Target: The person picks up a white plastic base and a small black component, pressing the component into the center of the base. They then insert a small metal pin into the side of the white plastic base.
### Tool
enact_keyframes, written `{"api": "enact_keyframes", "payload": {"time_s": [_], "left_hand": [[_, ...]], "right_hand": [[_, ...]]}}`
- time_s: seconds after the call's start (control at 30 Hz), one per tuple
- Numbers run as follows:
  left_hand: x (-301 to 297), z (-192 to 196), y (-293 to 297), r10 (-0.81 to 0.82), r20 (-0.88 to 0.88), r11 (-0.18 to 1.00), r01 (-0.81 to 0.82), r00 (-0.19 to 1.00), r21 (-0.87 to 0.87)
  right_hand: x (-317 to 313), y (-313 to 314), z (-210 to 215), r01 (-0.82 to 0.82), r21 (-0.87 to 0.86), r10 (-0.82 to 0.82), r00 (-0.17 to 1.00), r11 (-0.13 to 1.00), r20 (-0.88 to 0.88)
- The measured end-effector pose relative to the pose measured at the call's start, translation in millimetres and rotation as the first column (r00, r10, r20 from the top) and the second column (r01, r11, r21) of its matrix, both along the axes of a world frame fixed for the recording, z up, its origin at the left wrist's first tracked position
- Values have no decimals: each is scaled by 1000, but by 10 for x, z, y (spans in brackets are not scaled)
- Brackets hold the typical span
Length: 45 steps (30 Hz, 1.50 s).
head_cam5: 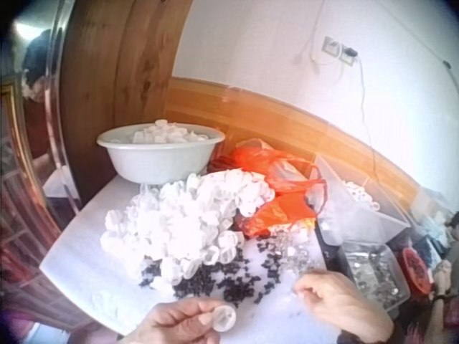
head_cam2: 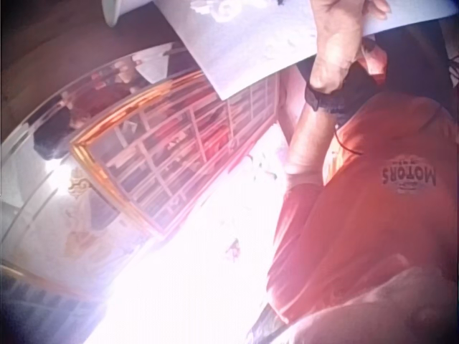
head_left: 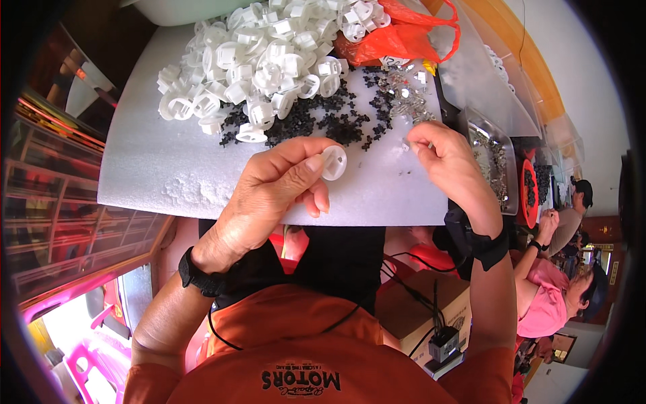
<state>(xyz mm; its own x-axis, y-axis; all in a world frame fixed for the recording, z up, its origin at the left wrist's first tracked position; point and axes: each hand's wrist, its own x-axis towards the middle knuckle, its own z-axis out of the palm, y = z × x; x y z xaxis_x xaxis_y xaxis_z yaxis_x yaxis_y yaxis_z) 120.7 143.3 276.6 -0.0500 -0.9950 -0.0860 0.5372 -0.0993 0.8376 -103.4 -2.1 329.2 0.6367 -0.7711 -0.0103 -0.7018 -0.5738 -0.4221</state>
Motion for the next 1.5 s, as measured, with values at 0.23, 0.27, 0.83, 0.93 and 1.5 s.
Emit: {"api": "enact_keyframes", "payload": {"time_s": [0.23, 0.27, 0.83, 0.93, 1.5], "left_hand": [[5, -7, 10, 15, 36, 1000, -15, 999, -22], [8, -7, 10, 13, 31, 1000, -12, 999, -27], [2, 3, 4, 5, 28, 999, -4, 1000, -49], [3, 6, 7, 7, 34, 999, -6, 999, -34], [-1, 6, 10, 22, 45, 999, -21, 999, -37]], "right_hand": [[92, 60, -26, 38, -55, -43, 996, 998, -76], [101, 68, -32, 53, -74, -60, 993, 996, -105], [59, 88, -8, -55, 29, 56, 998, 998, -14], [45, 102, -23, -45, 30, 45, 999, 999, 16], [121, 166, -91, -107, -90, 107, 994, 990, -4]]}}
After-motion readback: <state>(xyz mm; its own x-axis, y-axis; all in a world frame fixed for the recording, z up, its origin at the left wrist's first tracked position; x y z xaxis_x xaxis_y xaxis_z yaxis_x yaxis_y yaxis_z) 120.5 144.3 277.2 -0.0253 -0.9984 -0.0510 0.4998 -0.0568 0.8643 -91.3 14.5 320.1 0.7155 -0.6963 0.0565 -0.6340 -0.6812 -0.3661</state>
